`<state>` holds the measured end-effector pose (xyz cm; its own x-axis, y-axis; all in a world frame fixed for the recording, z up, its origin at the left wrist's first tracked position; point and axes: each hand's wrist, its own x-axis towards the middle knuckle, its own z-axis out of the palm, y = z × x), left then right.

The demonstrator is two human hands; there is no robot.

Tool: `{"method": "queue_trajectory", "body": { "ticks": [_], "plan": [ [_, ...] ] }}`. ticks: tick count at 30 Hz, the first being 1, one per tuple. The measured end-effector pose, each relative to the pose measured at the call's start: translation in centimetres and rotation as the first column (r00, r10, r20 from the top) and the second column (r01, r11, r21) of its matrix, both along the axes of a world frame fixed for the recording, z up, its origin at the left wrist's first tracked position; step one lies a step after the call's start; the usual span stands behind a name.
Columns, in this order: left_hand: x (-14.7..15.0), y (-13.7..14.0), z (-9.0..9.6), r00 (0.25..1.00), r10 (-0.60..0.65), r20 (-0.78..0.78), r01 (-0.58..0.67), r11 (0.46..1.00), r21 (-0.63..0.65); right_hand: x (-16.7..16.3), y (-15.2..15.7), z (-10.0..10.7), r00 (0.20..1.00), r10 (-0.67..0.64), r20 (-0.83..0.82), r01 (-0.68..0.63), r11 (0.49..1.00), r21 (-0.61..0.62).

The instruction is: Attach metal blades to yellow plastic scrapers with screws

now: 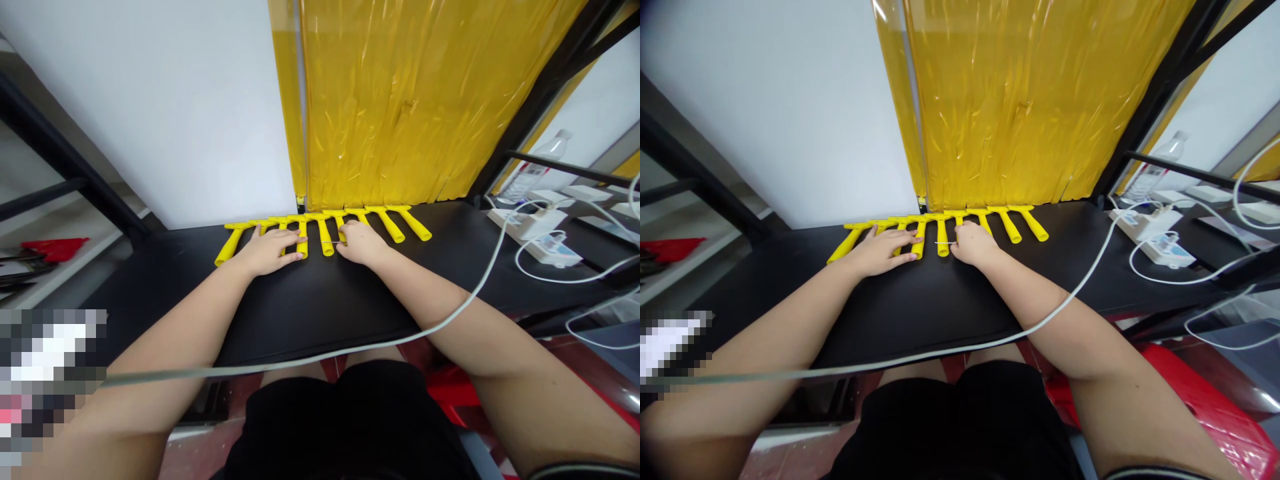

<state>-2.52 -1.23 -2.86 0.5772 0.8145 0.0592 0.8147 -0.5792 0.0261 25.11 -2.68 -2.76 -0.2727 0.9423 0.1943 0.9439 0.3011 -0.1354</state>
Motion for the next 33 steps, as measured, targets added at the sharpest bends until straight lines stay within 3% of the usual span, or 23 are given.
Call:
{"method": "queue_trajectory", "body": {
  "ticks": [8, 11, 15, 18, 23, 33],
  "plan": [
    [0.0, 0.1, 0.0, 1.000, 0.009, 0.015, -0.009, 1.000, -0.001, 0.2, 0.1, -0.2, 1.000, -0.008, -0.006, 0.008, 1.000, -0.006],
    [-0.1, 0.1, 0.0, 1.000, 0.006, 0.017, -0.006, 1.000, -0.006, 0.3, 0.0, -0.5, 1.000, -0.006, -0.018, 0.007, 0.999, 0.053],
    [-0.2, 0.2, -0.2, 1.000, -0.001, 0.021, 0.001, 1.000, -0.007, 0.1, -0.6, -0.6, 0.975, 0.220, -0.043, -0.208, 0.958, 0.198],
    [-0.3, 0.3, -0.3, 1.000, -0.011, 0.028, 0.011, 1.000, 0.001, -0.2, -0.9, -0.6, 0.936, 0.351, -0.027, -0.341, 0.922, 0.182],
    [-0.3, 0.3, -0.2, 1.000, 0.001, 0.023, -0.001, 1.000, 0.002, -0.2, -0.6, -0.7, 0.950, 0.313, 0.013, -0.313, 0.944, 0.109],
    [-0.2, 0.0, 0.0, 1.000, 0.008, 0.002, -0.008, 1.000, -0.001, -0.2, -0.3, -0.6, 0.960, 0.279, 0.021, -0.280, 0.956, 0.090]
  ]
}}
